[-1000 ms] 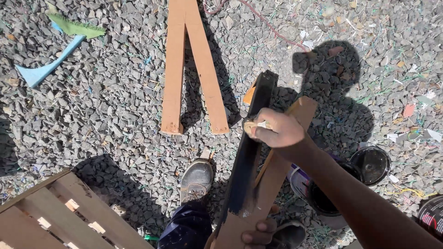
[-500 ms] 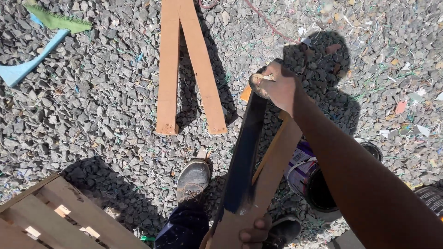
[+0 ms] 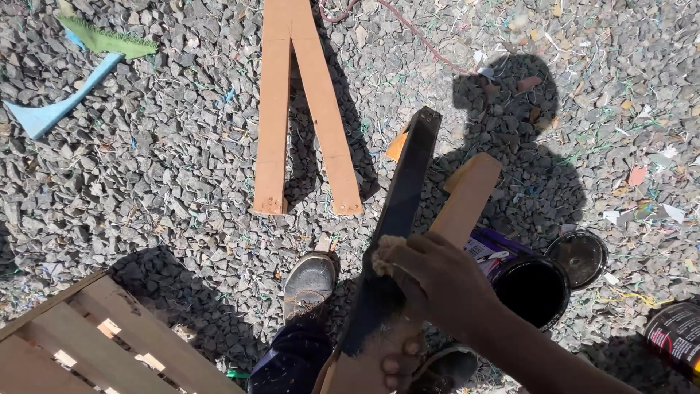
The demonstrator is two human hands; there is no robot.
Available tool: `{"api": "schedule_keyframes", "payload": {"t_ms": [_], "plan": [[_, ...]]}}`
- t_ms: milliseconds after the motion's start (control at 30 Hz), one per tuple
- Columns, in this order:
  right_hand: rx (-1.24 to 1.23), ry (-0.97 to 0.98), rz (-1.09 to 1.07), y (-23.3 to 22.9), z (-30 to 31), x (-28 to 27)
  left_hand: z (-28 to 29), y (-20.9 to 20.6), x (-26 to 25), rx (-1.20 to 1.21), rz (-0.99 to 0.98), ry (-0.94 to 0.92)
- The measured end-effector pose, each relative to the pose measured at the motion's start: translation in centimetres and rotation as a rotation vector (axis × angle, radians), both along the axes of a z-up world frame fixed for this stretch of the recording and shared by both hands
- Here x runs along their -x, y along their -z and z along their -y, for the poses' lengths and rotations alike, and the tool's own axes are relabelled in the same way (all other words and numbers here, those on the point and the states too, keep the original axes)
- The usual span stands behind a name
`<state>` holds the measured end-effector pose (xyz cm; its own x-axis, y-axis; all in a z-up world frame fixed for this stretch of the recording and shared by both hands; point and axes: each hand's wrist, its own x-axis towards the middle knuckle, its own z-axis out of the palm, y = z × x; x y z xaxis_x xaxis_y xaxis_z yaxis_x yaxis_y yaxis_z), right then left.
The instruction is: The person paints wooden letter-shaped pieces black using a sponge. They repeatedly dip the sponge into a paint can and apply the paint to the surfaces of the letters, turning them to cover different sides.
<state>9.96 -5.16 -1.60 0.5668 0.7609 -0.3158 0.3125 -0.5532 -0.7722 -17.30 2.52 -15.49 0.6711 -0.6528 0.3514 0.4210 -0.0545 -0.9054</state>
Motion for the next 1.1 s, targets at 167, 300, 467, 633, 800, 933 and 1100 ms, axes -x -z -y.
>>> {"api": "schedule_keyframes", "payload": {"t_ms": [167, 300, 467, 633, 800, 933, 1100], "plan": [[0.412, 0.386, 0.033, 8.4, -0.4, -13.5, -4.9, -8.4, -9.0, -0.506, -0.088, -0.067], [0.409, 0.314, -0.015, 3.7, -1.3, -14.5, -4.5, -9.2, -11.9, -0.526, -0.147, 0.401], [0.528, 0.269, -0.076, -3.1, 2.1, -3.8, -3.8, -14.4, -18.3, -1.880, 0.795, 0.833], [0.137, 0.214, 0.082, -9.3, 7.0, 4.7, -2.6, -13.9, -17.2, -2.231, 1.007, 0.543], [0.068, 0.155, 0.310, -5.4, 9.7, 8.9, -2.7, -14.8, -18.0, -1.985, 0.746, 0.873], [0.230, 0.528, 0.401, 1.4, 13.7, -1.4, -1.4, -13.1, -16.8, -2.096, 0.896, 0.958], [0.469, 0.931, 0.155, 3.9, 17.1, -6.7, 0.1, -14.0, -16.8, -2.166, 1.047, 1.122]]}}
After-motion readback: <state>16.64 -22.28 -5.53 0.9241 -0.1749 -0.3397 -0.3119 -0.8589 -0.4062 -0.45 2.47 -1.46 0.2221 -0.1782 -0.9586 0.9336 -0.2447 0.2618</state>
